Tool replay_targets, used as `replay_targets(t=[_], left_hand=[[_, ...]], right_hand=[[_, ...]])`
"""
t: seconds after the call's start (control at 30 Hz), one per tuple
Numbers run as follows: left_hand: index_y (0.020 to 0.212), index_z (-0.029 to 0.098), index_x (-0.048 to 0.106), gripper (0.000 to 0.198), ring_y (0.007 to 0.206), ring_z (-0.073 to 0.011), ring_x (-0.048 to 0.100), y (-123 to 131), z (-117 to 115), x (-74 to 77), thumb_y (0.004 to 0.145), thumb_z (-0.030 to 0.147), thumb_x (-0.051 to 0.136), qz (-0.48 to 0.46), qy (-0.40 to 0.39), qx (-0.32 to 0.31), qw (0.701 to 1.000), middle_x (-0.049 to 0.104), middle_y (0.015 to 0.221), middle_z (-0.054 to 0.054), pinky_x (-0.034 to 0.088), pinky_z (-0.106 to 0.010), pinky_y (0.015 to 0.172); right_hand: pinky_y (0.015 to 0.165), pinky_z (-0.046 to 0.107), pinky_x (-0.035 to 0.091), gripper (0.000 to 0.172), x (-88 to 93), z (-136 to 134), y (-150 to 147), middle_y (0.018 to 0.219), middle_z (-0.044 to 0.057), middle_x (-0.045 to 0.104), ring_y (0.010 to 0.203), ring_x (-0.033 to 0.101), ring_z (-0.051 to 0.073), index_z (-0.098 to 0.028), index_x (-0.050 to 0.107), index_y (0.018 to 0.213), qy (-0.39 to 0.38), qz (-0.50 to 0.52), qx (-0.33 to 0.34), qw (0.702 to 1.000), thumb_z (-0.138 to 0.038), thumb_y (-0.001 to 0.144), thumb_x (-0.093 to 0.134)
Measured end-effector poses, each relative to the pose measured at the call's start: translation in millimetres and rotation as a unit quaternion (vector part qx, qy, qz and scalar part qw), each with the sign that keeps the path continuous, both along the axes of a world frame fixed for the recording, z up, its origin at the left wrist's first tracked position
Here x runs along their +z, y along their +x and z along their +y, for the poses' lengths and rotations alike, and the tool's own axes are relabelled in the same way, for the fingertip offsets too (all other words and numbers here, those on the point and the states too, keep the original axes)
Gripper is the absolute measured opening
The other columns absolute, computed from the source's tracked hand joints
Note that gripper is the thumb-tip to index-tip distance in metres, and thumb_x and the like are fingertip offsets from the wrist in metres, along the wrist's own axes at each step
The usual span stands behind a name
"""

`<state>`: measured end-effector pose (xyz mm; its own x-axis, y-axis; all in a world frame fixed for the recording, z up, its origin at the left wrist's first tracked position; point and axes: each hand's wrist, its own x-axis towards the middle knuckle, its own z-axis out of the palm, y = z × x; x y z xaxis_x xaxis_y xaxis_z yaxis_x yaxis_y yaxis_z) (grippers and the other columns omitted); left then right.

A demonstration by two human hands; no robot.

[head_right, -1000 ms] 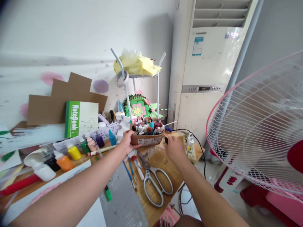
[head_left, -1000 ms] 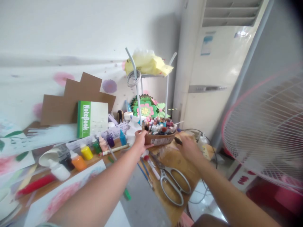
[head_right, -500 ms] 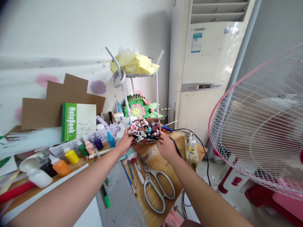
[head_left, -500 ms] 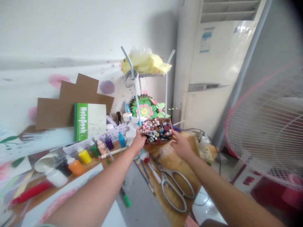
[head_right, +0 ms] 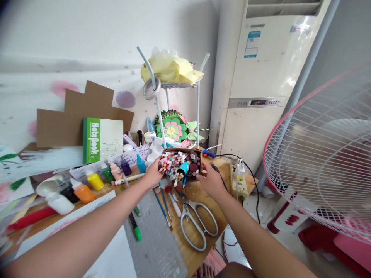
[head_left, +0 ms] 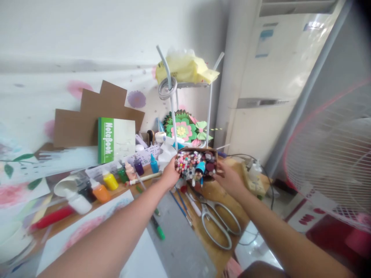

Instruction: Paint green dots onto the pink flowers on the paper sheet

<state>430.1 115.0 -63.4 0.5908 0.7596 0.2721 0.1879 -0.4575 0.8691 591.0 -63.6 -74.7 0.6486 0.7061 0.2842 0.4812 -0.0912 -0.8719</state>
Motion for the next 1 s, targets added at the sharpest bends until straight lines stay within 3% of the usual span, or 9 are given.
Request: replay_targets(t=[0.23,0.53,0.8,1.0], left_hand=[[0.126,0.017,0.054,0.039,0.104,-0.0237,0.061,-4,4,0.4,0.09,0.032,0.058,0.05,0.035,-0.011,0.998,0.06,0.121,-0.011,0.052,-0.047,0.089],[0.123,0.018,0.056,0.037,0.1,-0.0225,0.062,4,21,26.0,0.09,0.033,0.058,0.101,0.037,0.006,0.994,0.062,0.118,-0.01,0.053,-0.044,0.085],[0.122,0.017,0.056,0.035,0.1,-0.022,0.062,-1,14,18.9,0.09,0.033,0.057,0.083,0.004,0.011,0.996,0.06,0.12,-0.01,0.054,-0.043,0.084],[0.121,0.018,0.057,0.034,0.102,-0.0224,0.061,-4,5,17.4,0.091,0.033,0.056,0.047,-0.026,0.016,0.998,0.06,0.122,-0.011,0.054,-0.044,0.085]], right_hand=[[0.083,0.042,0.054,0.033,-8.2,6,-5,0.117,0.008,0.061,0.096,0.063,0.02,-0.017,0.056,0.122,0.021,-0.002,0.003,1.0,-0.032,0.093,0.059],[0.087,0.043,0.052,0.031,10.4,31,6,0.122,0.009,0.059,0.102,0.061,0.021,-0.018,0.058,0.121,0.02,-0.003,-0.019,1.0,-0.031,0.093,0.059],[0.077,0.038,0.056,0.032,1.3,25,5,0.116,0.008,0.061,0.092,0.063,0.019,-0.017,0.056,0.122,0.014,0.13,-0.001,0.991,-0.031,0.093,0.059],[0.075,0.037,0.056,0.033,1.9,43,-1,0.114,0.008,0.061,0.09,0.064,0.018,-0.017,0.054,0.124,0.046,0.223,0.015,0.974,-0.033,0.094,0.056]])
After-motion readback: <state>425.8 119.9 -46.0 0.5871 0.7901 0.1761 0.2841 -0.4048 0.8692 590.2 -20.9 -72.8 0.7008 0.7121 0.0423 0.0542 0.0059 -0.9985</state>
